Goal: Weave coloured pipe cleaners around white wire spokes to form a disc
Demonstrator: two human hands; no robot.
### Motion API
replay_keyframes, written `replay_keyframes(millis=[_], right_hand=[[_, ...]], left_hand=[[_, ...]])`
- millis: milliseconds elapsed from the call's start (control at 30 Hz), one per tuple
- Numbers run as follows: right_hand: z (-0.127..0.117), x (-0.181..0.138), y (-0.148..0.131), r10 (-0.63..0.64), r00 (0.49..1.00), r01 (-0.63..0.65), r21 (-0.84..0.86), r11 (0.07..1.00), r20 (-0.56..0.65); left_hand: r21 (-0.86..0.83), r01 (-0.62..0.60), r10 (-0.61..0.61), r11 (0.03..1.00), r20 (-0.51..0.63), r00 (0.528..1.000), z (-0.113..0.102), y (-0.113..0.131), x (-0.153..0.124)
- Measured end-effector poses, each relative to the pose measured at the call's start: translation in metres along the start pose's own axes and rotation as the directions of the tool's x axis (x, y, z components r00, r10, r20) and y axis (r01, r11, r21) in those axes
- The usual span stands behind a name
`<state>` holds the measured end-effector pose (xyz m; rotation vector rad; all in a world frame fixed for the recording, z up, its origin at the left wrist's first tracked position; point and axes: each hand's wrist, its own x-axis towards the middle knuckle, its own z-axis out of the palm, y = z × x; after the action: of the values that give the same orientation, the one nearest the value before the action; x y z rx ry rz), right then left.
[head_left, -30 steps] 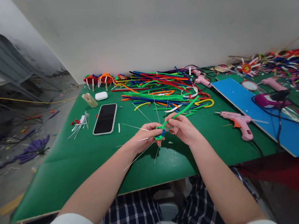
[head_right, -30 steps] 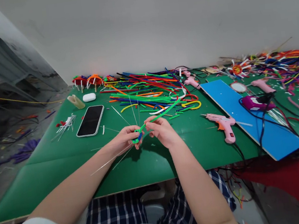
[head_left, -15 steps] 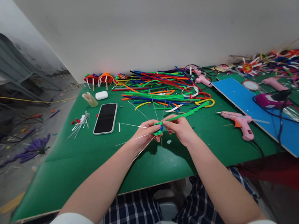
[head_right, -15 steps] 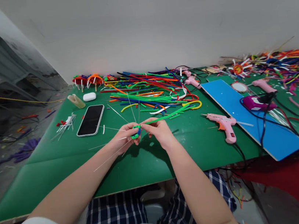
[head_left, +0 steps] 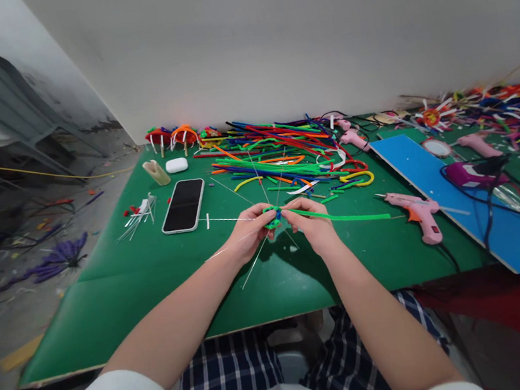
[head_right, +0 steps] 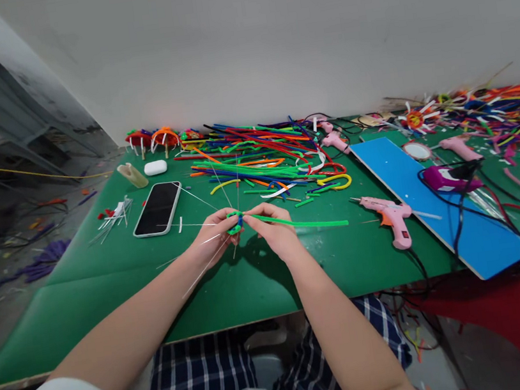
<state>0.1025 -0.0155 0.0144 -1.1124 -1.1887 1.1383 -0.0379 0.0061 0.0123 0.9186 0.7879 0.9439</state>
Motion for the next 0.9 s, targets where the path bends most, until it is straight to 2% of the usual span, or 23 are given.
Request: replay_keyframes(millis=[267, 433, 533, 633, 800, 900], right_hand=[[0.004, -0.002, -0.002, -0.009, 1.0, 0.008, -0.059, 0.998, -0.021], [0.007, -0.006, -0.006, -0.049, 0.999, 0.047, -0.109, 0.993, -0.017], [0.008, -0.008, -0.008, -0.03, 0.999, 0.026, -0.142, 0.99, -0.028], [0.008, -0.008, -0.008, -0.013, 0.999, 0.006, -0.178, 0.984, -0.037], [0.009, -0.005, -0.004, -0.004, 0.995, -0.016, -0.21, 0.978, -0.095], [0.01, -0.004, -0.003, -0.023, 0.993, -0.007, -0.24, 0.971, -0.12]], left_hand=[[0.014, -0.047, 0.048, 0.999, -0.02, 0.999, -0.002, -0.003, 0.002], [0.024, -0.08, 0.081, 0.997, -0.062, 0.995, -0.003, -0.003, 0.003], [0.04, -0.083, 0.087, 0.996, -0.092, 0.992, -0.002, -0.003, 0.003], [0.089, -0.094, 0.106, 0.992, -0.13, 0.986, 0.0, -0.004, 0.002], [0.217, -0.167, 0.207, 0.962, -0.177, 0.962, 0.001, -0.004, 0.001], [0.245, -0.153, 0.199, 0.957, -0.175, 0.964, 0.003, -0.004, 0.0]])
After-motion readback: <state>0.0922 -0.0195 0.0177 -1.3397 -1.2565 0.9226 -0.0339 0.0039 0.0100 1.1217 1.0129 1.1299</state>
